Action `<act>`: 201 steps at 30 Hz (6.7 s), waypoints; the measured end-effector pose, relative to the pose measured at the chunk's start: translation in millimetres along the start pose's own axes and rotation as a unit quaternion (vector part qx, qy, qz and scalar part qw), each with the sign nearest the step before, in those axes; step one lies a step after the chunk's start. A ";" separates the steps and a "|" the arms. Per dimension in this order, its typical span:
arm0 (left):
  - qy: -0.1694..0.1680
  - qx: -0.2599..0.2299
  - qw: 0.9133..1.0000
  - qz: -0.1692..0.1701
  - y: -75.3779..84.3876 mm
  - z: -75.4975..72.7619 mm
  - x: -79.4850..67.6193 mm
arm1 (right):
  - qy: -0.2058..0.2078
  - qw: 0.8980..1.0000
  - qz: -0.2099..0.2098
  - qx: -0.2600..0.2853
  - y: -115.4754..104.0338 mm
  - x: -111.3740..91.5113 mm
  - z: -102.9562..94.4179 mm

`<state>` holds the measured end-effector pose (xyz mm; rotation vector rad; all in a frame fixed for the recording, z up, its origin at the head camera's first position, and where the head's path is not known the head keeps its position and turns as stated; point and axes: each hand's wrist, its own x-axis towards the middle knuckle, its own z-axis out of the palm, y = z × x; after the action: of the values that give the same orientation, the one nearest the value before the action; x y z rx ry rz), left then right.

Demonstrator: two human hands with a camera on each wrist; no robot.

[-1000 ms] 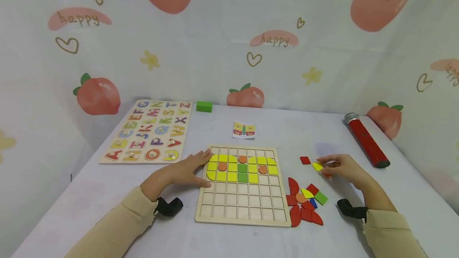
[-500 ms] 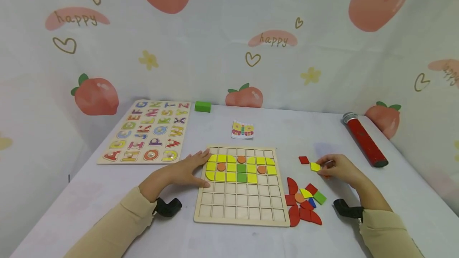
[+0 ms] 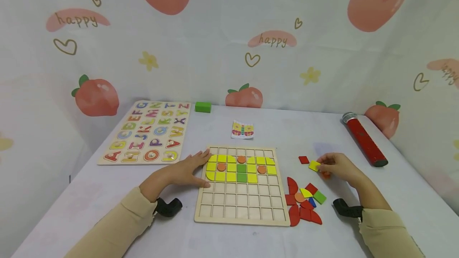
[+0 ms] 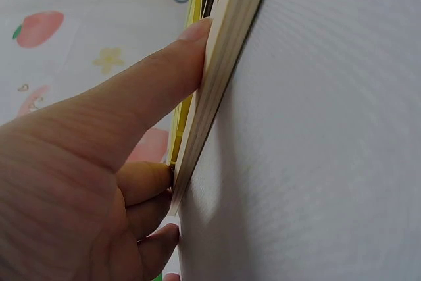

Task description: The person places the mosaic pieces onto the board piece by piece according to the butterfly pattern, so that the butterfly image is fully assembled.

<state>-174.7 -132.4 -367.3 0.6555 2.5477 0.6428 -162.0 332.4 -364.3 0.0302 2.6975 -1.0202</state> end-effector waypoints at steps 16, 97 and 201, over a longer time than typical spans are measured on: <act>-0.001 0.000 1.000 0.001 -1.7 1.1 0.2 | -0.024 0.999 -0.023 0.027 -40.6 2.1 15.3; 0.003 0.006 1.000 0.010 -1.9 0.0 0.6 | -0.138 0.987 -0.077 -0.025 -69.7 -18.2 36.4; 0.001 0.004 1.000 0.005 -3.8 0.2 0.8 | -0.003 0.999 -0.045 0.001 -31.4 20.3 3.7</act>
<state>-176.5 -134.8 -369.8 0.6725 2.5525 0.6370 -184.2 304.9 -351.6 -0.0930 2.7142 -1.0474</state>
